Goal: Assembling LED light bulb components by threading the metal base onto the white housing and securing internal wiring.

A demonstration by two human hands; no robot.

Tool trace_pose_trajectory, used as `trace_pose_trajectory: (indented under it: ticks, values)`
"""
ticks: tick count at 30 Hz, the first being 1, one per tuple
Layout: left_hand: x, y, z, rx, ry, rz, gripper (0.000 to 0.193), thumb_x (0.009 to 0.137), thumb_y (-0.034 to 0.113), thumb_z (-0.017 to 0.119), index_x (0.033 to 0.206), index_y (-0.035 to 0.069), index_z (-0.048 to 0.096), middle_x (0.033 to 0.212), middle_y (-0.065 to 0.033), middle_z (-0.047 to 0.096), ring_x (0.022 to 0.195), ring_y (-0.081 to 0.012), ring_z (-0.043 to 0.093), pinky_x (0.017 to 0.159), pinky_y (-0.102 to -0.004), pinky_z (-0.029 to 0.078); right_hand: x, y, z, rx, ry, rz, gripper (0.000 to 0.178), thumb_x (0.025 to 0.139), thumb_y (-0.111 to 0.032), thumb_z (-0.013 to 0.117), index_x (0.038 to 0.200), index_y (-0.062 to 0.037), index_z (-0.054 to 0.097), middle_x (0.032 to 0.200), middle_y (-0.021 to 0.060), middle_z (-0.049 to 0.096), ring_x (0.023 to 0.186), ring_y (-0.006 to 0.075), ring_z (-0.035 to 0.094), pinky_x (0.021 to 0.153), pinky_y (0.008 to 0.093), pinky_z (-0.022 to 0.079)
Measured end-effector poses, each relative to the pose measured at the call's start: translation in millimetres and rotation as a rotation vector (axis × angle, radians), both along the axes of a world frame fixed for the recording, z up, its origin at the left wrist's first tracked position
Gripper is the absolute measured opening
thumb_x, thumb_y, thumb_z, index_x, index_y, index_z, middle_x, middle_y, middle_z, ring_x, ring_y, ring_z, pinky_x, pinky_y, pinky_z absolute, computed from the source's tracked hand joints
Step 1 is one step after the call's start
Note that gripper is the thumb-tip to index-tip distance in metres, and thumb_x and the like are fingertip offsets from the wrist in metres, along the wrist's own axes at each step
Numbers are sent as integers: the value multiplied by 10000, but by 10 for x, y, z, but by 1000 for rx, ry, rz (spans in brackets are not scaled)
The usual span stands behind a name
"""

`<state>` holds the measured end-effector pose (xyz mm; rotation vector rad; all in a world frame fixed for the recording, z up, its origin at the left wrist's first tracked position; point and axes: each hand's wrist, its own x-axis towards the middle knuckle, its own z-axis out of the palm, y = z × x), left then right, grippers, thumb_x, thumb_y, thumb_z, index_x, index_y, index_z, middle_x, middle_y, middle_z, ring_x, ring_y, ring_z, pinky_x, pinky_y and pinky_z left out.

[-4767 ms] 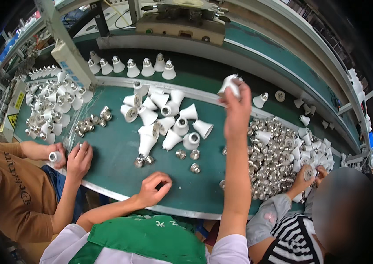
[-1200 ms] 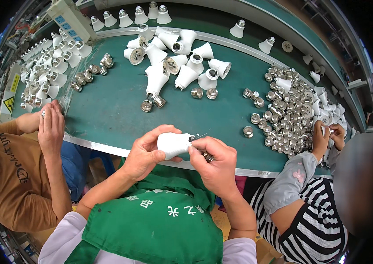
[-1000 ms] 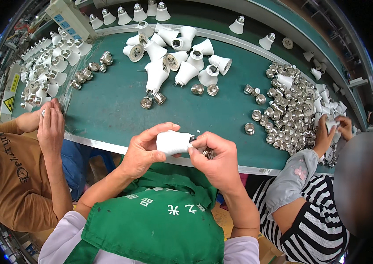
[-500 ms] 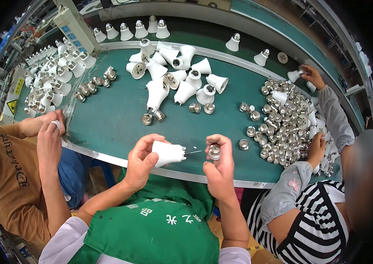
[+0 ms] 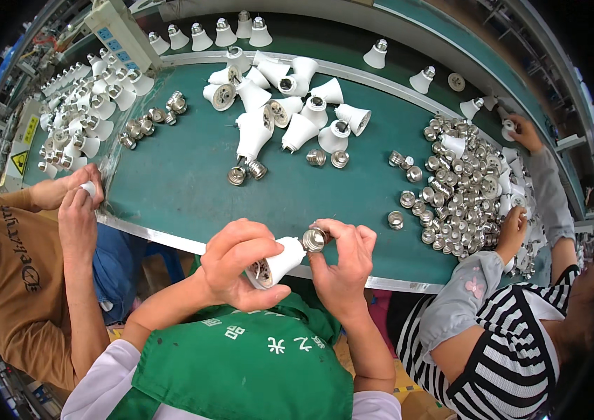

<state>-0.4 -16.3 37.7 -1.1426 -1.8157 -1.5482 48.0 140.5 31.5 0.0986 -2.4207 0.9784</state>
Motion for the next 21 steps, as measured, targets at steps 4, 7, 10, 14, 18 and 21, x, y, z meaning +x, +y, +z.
trace_pose_trajectory:
  ticks: [4, 7, 10, 14, 18, 21]
  values:
    - [-12, -5, -46, -88, 24, 30, 432, 584, 203, 740, 922, -3, 566, 808, -118, 527, 599, -214, 511, 487, -302, 415, -6, -8, 30, -22, 11, 23, 339, 598, 32, 673, 897, -76, 555, 811, 6, 615, 695, 135, 553, 754, 313, 309]
    - [-1, -26, -15, -138, 30, 55, 438, 561, 189, 753, 913, 1, 575, 803, -116, 527, 582, -216, 505, 475, -307, 416, -29, -11, 62, 2, 11, 33, 337, 592, 26, 675, 895, -81, 575, 812, 4, 620, 751, 147, 573, 780, 321, 304]
    - [-19, -10, -67, -101, 11, 55, 392, 634, 217, 699, 922, -1, 546, 817, -114, 518, 615, -180, 490, 511, -295, 408, -62, -36, 108, 168, 46, 36, 350, 592, 31, 670, 913, -89, 599, 819, 2, 625, 821, 158, 585, 822, 329, 295]
    - [-57, -85, -253, 75, -545, -41, 291, 751, 252, 601, 912, 25, 519, 812, -94, 505, 677, -173, 490, 595, -285, 411, -95, -11, 193, 85, -54, 194, 370, 593, -12, 703, 950, -74, 630, 856, 25, 636, 864, 169, 586, 843, 350, 305]
    - [-78, -85, -301, 309, -1029, -275, 374, 843, 376, 418, 931, 15, 462, 850, -98, 489, 740, -122, 445, 669, -258, 371, -98, 36, 234, -154, -196, 319, 389, 587, -71, 735, 964, -62, 641, 864, 43, 646, 844, 172, 586, 829, 345, 321]
    - [-83, -72, -271, 348, -1070, -322, 382, 844, 392, 415, 913, 19, 460, 846, -97, 488, 733, -123, 440, 670, -261, 367, -92, 43, 259, -175, -202, 337, 385, 588, -82, 738, 959, -62, 640, 854, 40, 648, 825, 172, 583, 831, 342, 315]
